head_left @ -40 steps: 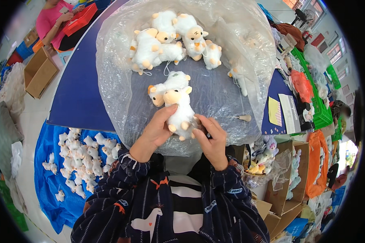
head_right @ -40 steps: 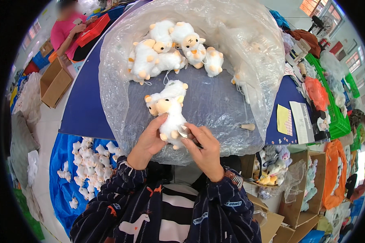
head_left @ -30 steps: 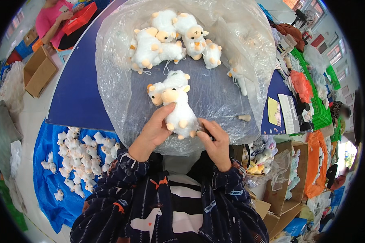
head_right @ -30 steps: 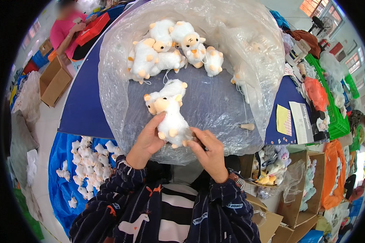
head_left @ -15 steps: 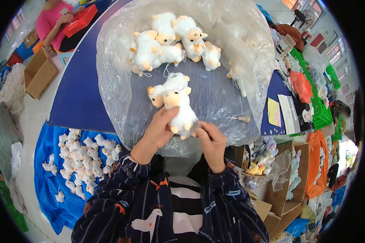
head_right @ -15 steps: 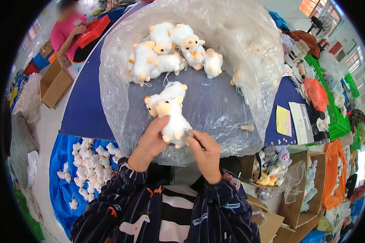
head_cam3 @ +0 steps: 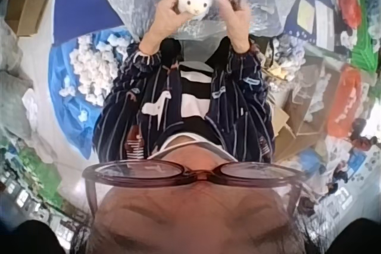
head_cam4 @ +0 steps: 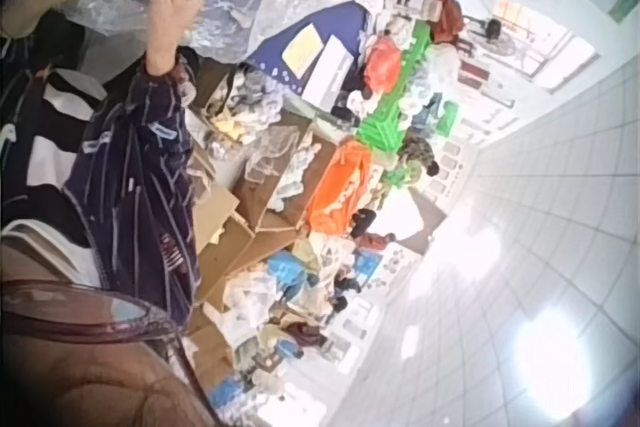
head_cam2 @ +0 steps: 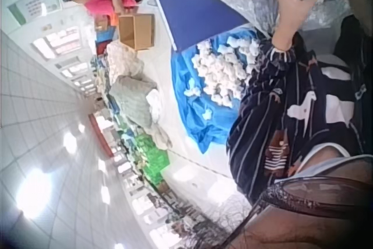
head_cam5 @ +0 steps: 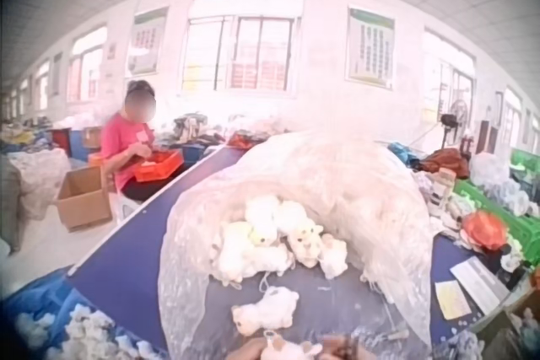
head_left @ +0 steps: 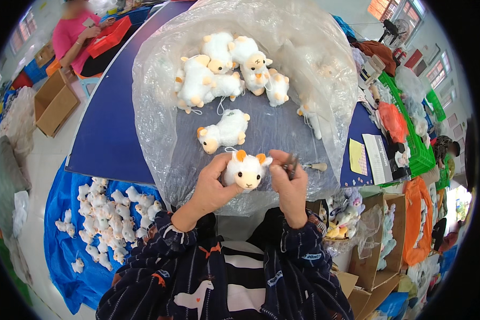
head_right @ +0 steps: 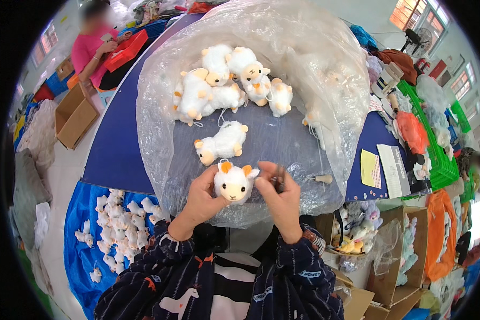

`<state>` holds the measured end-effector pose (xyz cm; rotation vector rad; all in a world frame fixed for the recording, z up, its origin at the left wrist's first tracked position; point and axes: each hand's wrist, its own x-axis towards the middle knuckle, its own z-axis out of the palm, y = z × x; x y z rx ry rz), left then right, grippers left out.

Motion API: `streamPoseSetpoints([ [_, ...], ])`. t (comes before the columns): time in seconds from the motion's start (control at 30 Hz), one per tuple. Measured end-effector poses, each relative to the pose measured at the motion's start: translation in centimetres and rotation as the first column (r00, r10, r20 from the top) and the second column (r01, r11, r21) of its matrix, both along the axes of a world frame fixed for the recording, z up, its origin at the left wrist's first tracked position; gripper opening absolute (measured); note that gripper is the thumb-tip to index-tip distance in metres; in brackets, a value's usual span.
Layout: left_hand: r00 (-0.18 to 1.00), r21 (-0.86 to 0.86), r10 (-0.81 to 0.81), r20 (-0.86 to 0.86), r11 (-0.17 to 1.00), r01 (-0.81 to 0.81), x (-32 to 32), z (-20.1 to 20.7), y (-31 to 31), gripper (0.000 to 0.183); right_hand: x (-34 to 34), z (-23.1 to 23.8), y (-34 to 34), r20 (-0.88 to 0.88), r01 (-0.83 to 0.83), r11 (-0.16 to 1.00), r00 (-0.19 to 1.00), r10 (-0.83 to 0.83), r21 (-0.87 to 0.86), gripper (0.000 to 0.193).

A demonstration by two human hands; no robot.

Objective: The person trims loose threads and excess fabric from small white plush toys using scissors. They handle each toy individually, rotate it to access different sides, and place the finished items into a nearby box.

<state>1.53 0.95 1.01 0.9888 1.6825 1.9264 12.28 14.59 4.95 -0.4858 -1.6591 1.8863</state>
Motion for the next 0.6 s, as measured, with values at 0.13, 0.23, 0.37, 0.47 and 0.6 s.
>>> streamPoseSetpoints([
  [0.13, 0.974, -0.047, 0.039, -0.222, 0.998, -0.051, 0.3, 0.3, -0.2, 0.047, -0.6, -0.1, -0.4, 0.061, -0.153, 0.988, 0.986, 0.153, 0.002, 0.022],
  [0.23, 0.888, 0.007, 0.042, -0.459, 0.999, -0.044, -0.1, 0.7, -0.5, 0.051, -0.8, -0.9, 0.0, -0.034, -0.262, 0.935, 0.965, 0.261, -0.238, 0.021],
  [0.37, 0.972, 0.027, -0.218, -0.089, 0.975, 0.221, -1.9, 2.0, -4.9, 0.05, -1.2, 0.5, 0.1, 0.009, -0.391, 0.898, 0.916, 0.401, -0.202, 0.019],
  [0.47, 0.846, 0.783, -0.528, 0.078, 0.558, 0.275, -3.1, 2.0, -7.5, 0.047, -3.7, 0.6, 0.0, 0.126, -0.132, 0.88, 0.989, 0.083, 0.457, 0.017],
  [0.6, 0.514, 0.924, -0.837, -0.188, 0.026, 0.381, -4.5, 2.2, -7.5, 0.066, -7.4, -1.8, 1.3, 0.008, 0.031, 0.449, 0.996, -0.084, 0.893, 0.024],
])
